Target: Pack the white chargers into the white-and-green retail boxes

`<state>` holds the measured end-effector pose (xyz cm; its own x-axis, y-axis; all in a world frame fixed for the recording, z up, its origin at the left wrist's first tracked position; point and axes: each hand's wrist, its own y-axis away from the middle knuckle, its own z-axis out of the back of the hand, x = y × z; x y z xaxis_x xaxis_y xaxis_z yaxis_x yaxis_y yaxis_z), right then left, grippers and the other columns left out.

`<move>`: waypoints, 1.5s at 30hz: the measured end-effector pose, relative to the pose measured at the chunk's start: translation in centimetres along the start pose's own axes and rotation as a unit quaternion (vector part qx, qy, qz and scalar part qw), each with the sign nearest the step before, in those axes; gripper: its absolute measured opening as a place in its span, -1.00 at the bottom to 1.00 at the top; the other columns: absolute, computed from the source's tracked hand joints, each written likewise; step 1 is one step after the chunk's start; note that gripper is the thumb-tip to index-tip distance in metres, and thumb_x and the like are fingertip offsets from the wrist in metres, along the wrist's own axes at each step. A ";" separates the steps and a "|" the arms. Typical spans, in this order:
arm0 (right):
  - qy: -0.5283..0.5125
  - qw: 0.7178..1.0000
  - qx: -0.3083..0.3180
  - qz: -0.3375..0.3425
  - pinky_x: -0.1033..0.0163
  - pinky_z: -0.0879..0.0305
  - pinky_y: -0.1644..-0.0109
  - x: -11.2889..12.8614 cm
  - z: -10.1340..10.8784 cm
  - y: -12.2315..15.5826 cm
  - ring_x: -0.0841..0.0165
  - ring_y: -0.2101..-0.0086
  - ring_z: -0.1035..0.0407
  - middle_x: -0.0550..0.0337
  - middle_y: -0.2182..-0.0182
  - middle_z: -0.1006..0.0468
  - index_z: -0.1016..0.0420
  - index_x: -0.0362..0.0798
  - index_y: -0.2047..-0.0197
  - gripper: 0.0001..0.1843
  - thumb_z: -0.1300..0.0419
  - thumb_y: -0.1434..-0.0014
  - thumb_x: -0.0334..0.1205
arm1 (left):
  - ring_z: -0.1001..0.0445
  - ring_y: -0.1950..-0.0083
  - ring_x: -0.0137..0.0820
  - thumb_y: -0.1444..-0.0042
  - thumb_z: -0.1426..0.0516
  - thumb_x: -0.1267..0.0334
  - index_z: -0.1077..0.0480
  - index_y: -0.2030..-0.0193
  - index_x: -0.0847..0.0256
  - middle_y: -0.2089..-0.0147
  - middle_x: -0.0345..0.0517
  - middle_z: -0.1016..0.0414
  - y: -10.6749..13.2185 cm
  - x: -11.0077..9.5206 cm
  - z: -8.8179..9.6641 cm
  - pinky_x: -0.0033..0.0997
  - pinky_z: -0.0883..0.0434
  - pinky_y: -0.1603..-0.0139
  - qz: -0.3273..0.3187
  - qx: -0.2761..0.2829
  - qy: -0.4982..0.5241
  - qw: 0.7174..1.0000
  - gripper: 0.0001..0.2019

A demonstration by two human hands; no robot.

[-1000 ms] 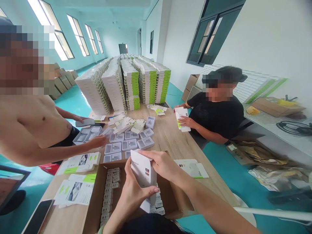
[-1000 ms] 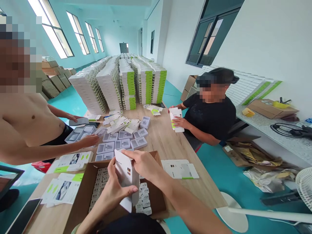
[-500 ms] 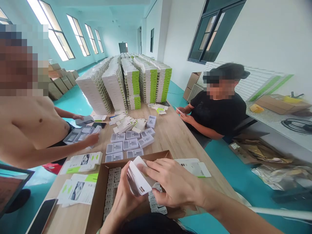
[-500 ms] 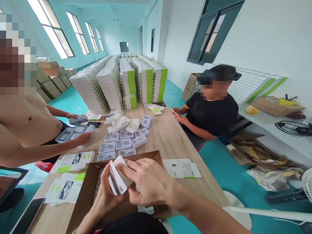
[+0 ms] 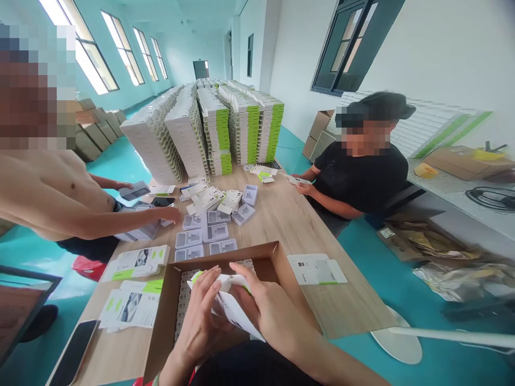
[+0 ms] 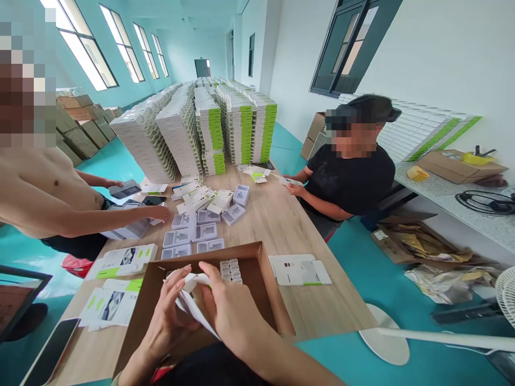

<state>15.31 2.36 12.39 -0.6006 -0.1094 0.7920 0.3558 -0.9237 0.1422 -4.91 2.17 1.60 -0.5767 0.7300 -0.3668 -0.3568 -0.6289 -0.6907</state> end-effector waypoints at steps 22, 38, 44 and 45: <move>0.051 0.997 -0.042 -0.033 0.24 -0.37 0.23 2.1 0.7 -0.7 0.17 0.24 -0.69 0.06 0.19 -0.79 -0.62 0.03 -0.16 -0.60 0.01 -0.51 -0.16 | -0.35 -0.41 0.11 -0.18 -0.29 0.25 0.11 -0.59 0.05 -0.42 0.32 -0.28 -0.5 1.2 0.9 0.21 -0.43 -0.30 -0.025 0.057 0.015 0.998 -0.07; 0.186 0.980 0.031 -0.058 0.19 -0.25 0.31 0.6 2.1 -0.4 -0.03 0.19 -0.67 -0.24 0.18 -0.75 -0.63 -0.20 0.03 -0.71 -0.15 -0.26 -0.50 | -0.34 -0.39 0.17 -0.08 -0.30 0.29 0.03 -0.53 0.03 -0.38 0.22 -0.31 0.2 2.5 -1.4 0.32 -0.42 -0.28 0.136 0.054 0.057 0.988 -0.08; 0.195 0.979 0.039 -0.043 0.20 -0.29 0.29 -0.8 0.0 0.2 0.01 0.20 -0.68 -0.14 0.19 -0.76 -0.55 -0.16 -0.08 -0.63 -0.22 -0.20 -0.47 | -0.31 -0.43 0.24 -0.06 -0.22 0.31 0.02 -0.53 0.04 -0.42 0.27 -0.27 1.3 1.5 -1.6 0.40 -0.39 -0.29 0.181 0.084 0.076 0.977 -0.10; 0.191 0.980 0.035 -0.044 0.20 -0.29 0.27 -1.3 -0.3 0.2 0.00 0.20 -0.68 -0.15 0.19 -0.76 -0.54 -0.16 -0.08 -0.61 -0.22 -0.17 -0.49 | -0.30 -0.43 0.26 -0.04 -0.23 0.31 0.01 -0.53 0.05 -0.42 0.28 -0.27 1.5 1.3 -1.8 0.42 -0.38 -0.30 0.193 0.085 0.080 0.974 -0.09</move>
<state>15.95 2.23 11.28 -0.8506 -0.1721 0.4968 0.3308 -0.9096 0.2513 -4.88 2.59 -1.02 -0.5756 0.4539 -0.6801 -0.2599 -0.8902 -0.3742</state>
